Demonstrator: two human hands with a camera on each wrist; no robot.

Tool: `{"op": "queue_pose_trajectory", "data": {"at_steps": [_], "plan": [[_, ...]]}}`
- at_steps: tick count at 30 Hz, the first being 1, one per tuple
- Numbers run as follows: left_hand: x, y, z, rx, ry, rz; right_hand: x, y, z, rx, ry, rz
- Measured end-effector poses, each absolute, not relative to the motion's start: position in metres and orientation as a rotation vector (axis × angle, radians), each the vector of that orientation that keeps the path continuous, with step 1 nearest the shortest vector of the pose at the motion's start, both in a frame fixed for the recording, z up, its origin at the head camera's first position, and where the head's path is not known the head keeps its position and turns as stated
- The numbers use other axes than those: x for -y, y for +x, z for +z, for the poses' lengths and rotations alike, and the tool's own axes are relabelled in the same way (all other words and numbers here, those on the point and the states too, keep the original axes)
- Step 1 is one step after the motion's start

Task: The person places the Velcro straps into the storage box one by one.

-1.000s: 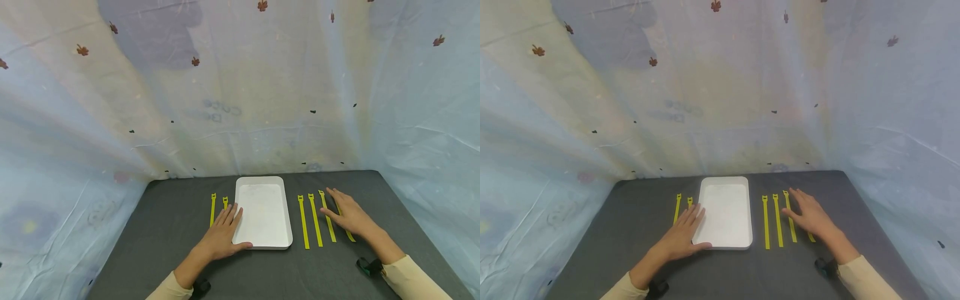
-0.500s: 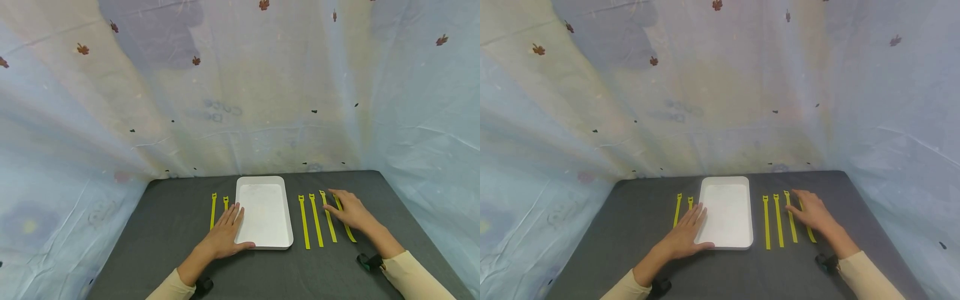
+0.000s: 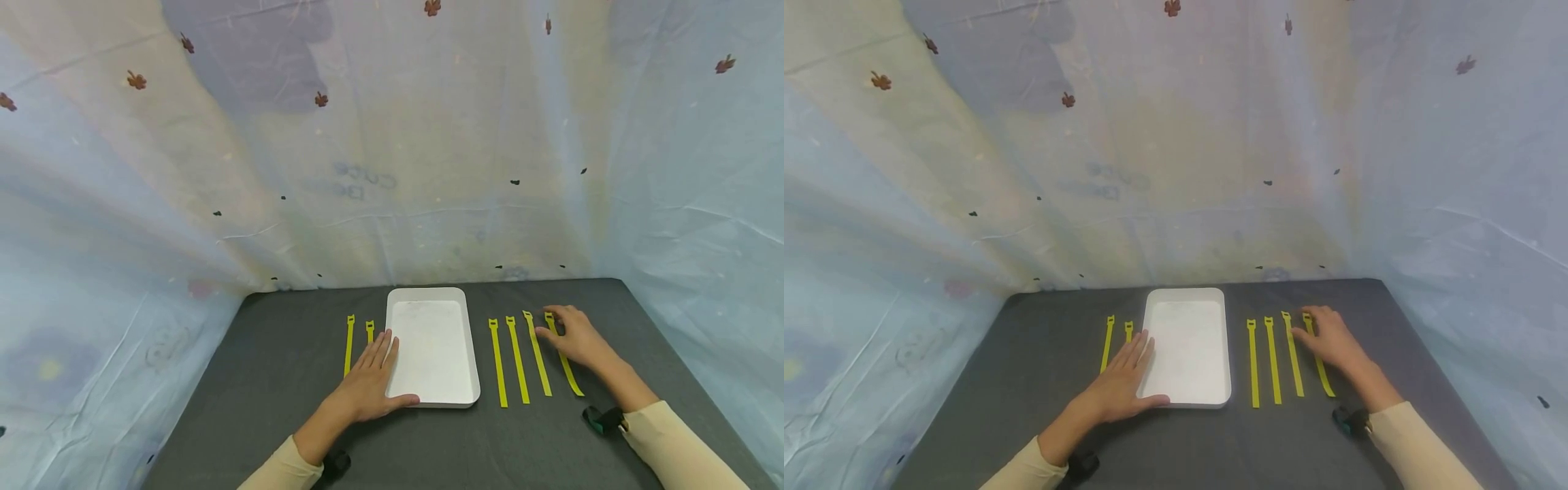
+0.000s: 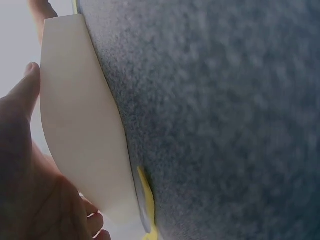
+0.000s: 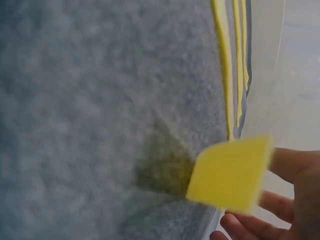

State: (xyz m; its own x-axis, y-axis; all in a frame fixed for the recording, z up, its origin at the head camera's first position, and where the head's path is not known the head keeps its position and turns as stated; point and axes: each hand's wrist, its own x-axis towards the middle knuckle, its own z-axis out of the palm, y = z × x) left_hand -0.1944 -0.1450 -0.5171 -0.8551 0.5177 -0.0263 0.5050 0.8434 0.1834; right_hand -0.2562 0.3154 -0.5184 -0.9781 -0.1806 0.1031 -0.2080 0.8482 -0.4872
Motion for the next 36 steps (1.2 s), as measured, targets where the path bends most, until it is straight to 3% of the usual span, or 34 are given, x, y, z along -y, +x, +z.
{"op": "queue_pose_trajectory", "data": {"at_steps": [36], "plan": [[0.144, -0.198, -0.520, -2.931, 0.764, 0.227, -0.341, -0.284, -0.527, 2.942, -0.057, 1.109]]}}
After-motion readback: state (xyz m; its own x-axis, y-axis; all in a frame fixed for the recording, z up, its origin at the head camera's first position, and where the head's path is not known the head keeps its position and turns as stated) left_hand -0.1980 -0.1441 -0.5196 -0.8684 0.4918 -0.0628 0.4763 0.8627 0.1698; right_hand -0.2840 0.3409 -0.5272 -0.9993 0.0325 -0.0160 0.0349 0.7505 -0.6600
